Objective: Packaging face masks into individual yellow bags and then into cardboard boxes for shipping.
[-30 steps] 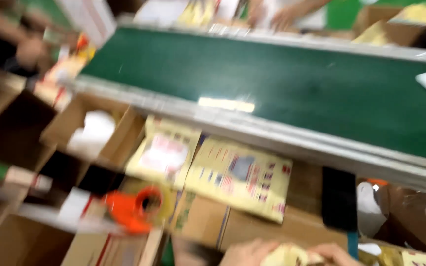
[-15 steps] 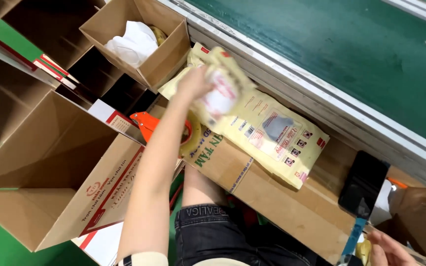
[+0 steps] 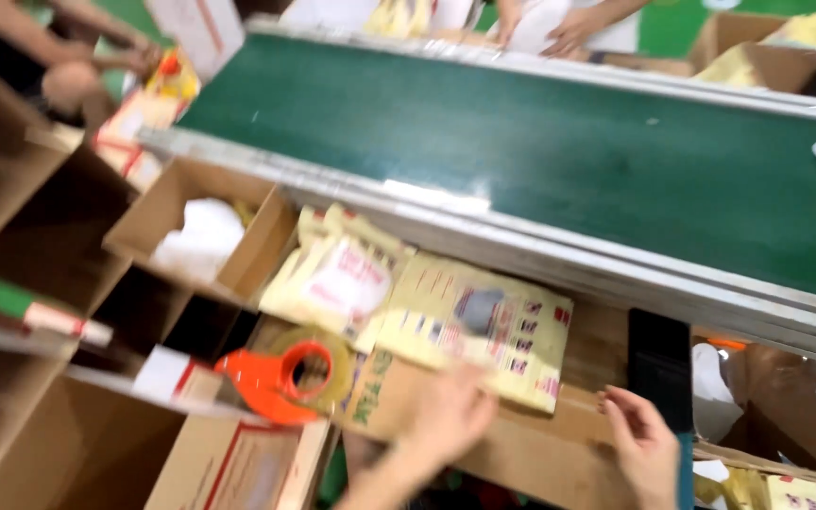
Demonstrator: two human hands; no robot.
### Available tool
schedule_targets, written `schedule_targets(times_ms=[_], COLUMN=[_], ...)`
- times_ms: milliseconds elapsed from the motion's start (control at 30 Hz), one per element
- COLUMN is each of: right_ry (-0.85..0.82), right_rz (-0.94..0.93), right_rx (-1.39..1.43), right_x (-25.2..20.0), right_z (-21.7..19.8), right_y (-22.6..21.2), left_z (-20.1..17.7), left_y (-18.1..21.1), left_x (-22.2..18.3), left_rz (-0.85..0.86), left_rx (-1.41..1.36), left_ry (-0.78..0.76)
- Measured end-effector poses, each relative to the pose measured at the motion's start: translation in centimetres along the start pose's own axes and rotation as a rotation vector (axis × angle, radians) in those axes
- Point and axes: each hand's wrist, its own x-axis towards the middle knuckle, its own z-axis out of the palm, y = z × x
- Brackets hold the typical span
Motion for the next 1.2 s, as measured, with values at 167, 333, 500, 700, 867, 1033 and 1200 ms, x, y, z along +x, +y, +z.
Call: schedule_targets(times_ms=[167, 333, 500, 700, 867, 1033, 1200], right_ry=[0.142, 0.185, 0.182, 0.156, 0.157, 0.156, 0.150], right_rz=[0.014, -0.123, -0.070, -0.046, -0.039, -0.052, -0.049], right_rx=[-0.055, -0.253, -0.282, -0.255, -0.257, -0.237, -0.220], right_x=[2.3, 1.9, 1.5, 1.6, 1.5, 1.6, 1.5], right_z=[5.1, 5.7, 5.8, 5.6, 5.5, 5.6, 5.7], right_y=[2.0, 0.7, -1.3, -0.5, -0.5, -1.5, -1.4], left_z=[10.2, 12.7, 13.0, 15.9, 16.9, 15.1, 14.2], left_y=[-5.3, -8.4, -8.4, -12.0, -13.1, -10.5, -9.4], left_x=[-5.6, -7.1, -7.3, -8.4, -8.8, -8.0, -7.5], left_rz=[0.026, 0.200, 0.208, 0.247, 0.276, 0.180, 0.189], left_rx=[-0.233, -0.084, -0.064, -0.019, -0.038, -0.043, -0.046], left_ry=[-0.170, -0.075, -0.031, 0.018, 0.027, 0.032, 0.020])
